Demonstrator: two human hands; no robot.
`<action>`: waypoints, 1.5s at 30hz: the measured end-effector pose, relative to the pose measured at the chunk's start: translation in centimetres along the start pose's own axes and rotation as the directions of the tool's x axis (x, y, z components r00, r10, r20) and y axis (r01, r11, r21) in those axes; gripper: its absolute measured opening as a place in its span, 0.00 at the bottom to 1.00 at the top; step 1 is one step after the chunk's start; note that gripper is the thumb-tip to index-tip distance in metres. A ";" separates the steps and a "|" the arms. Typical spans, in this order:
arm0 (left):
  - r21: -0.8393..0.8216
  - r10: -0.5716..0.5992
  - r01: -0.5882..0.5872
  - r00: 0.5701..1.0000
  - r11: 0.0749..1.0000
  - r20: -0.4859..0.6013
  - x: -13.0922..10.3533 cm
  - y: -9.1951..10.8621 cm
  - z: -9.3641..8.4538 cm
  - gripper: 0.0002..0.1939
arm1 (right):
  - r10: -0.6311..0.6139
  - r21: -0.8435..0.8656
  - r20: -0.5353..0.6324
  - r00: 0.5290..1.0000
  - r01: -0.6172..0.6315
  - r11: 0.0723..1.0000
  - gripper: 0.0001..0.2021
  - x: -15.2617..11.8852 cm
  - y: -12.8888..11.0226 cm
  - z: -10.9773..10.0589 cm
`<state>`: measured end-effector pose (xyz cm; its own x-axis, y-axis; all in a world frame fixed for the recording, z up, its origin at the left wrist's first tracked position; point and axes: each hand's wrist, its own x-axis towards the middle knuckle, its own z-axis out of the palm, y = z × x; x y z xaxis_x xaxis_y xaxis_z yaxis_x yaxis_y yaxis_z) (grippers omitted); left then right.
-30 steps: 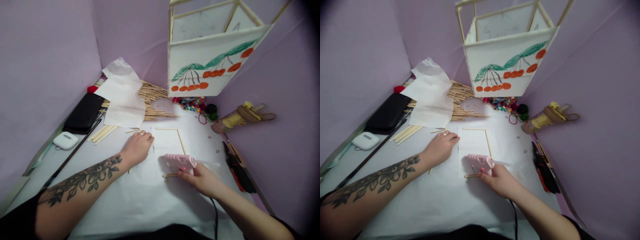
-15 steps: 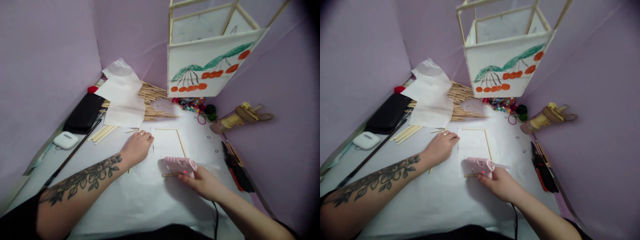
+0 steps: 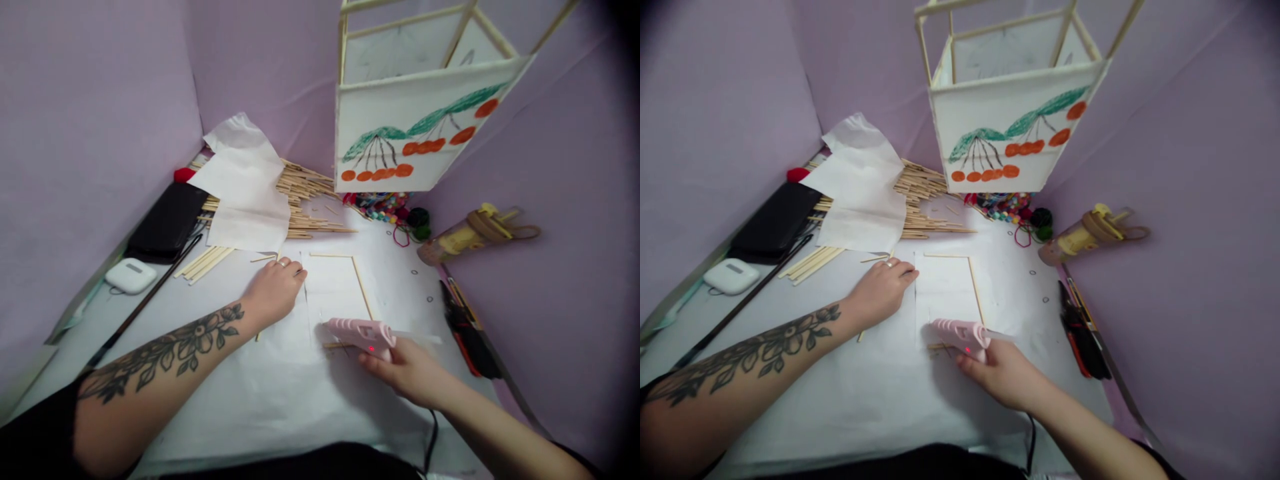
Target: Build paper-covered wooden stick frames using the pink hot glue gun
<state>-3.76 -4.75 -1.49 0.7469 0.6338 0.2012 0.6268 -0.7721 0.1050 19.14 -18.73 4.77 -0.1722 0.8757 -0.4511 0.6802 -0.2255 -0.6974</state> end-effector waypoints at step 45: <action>-0.022 -0.008 0.008 1.000 1.000 0.019 0.0 0.2 -0.4 0.20 | -0.015 -0.055 0.062 0.998 0.018 0.998 0.20 -1.9 -1.1 0.2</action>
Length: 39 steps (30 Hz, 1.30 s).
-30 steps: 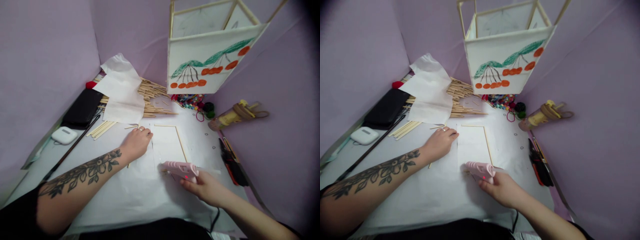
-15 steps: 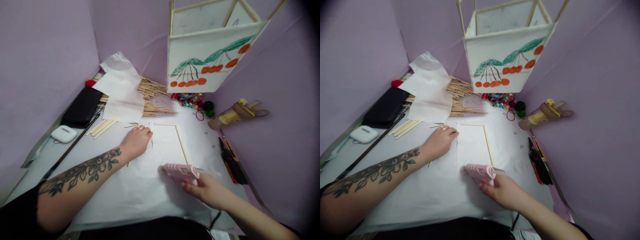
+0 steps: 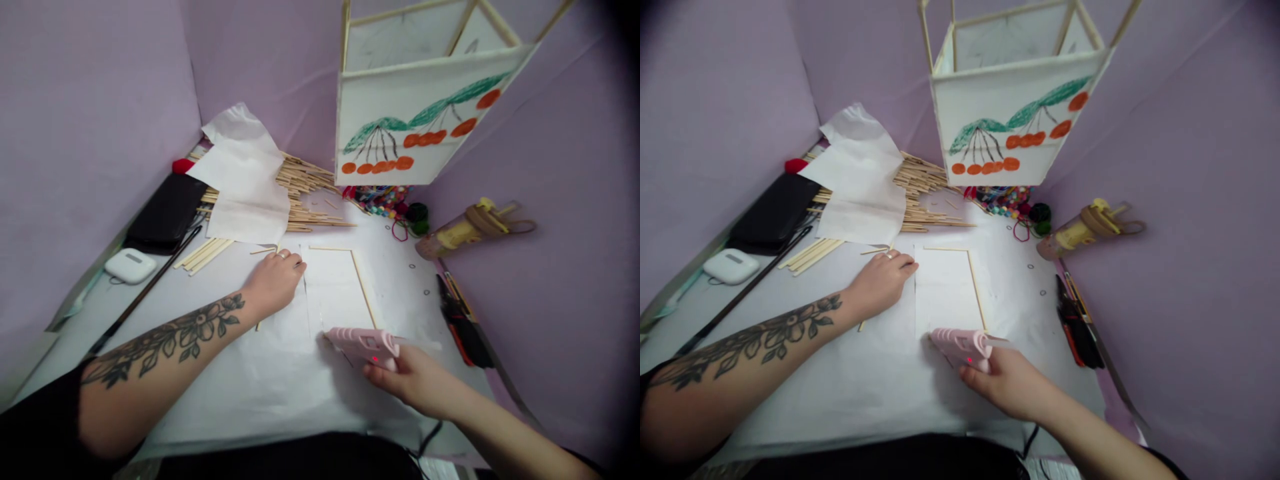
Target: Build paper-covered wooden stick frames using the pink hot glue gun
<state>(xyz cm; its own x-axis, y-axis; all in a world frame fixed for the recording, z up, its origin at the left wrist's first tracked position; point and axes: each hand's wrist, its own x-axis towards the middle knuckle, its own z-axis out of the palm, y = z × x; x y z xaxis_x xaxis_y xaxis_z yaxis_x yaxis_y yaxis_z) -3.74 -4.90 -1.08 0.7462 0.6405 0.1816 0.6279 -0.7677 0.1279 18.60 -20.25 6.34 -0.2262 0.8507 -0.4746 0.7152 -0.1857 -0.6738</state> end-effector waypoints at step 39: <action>0.118 -0.523 0.510 0.823 0.852 0.222 -0.9 0.6 -3.6 0.08 | 0.490 0.586 -0.580 0.650 -0.086 0.806 0.20 9.6 11.9 -10.1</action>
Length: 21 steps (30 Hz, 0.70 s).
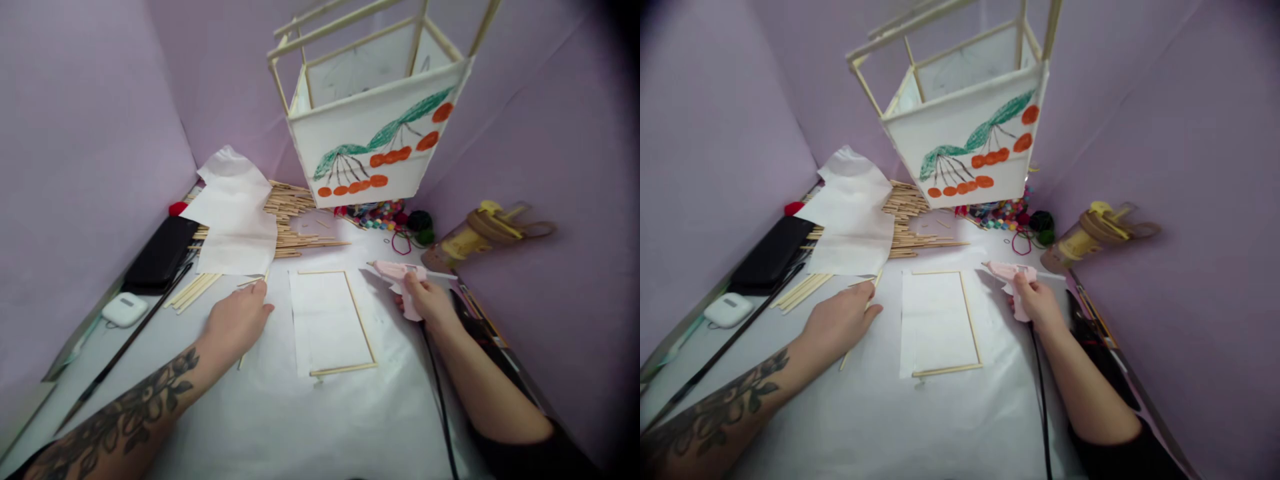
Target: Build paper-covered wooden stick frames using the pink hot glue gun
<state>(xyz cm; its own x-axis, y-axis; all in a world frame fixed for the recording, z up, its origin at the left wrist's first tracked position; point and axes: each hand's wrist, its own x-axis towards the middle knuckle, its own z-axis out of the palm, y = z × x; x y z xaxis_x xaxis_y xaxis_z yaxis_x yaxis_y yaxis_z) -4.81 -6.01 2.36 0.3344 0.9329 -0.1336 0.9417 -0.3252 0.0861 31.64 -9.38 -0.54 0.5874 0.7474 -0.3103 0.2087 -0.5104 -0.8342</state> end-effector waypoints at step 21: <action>-0.796 -0.008 0.134 0.987 0.590 0.160 -1.5 -0.8 -1.6 0.11 | -0.542 -0.549 0.214 0.813 0.559 0.621 0.21 -4.4 -1.9 -2.2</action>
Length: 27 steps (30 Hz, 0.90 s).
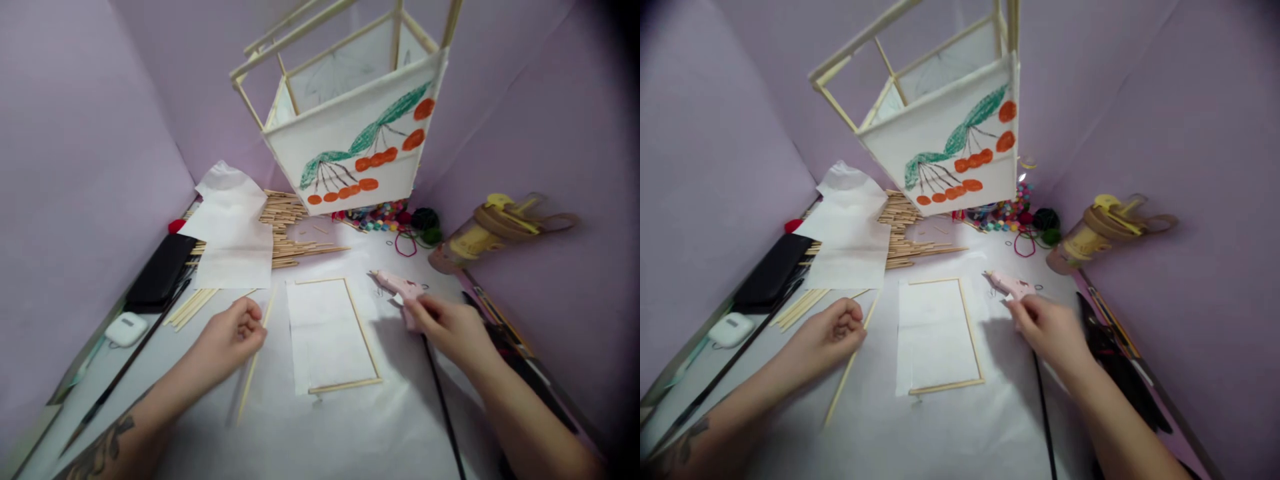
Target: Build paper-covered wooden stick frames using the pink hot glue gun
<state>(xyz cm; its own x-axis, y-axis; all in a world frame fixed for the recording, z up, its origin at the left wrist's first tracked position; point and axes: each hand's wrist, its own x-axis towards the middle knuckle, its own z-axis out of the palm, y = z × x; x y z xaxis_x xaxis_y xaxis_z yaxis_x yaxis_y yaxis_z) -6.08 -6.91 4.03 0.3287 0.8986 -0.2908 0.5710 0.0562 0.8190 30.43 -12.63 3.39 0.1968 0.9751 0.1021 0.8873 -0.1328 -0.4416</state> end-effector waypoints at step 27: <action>-0.078 0.268 -0.282 0.951 0.956 -0.157 -0.5 -1.9 4.3 0.09 | -0.752 0.545 0.234 0.617 0.557 0.627 0.12 -5.6 -11.9 5.0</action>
<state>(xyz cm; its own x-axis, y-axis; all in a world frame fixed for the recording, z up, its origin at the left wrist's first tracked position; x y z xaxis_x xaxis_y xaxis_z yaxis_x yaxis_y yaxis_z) -4.07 -9.30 0.44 0.3474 0.9375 0.0208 0.3947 -0.1663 0.9036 16.71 -15.59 3.64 -0.6428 0.7429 0.1867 0.4383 0.5567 -0.7057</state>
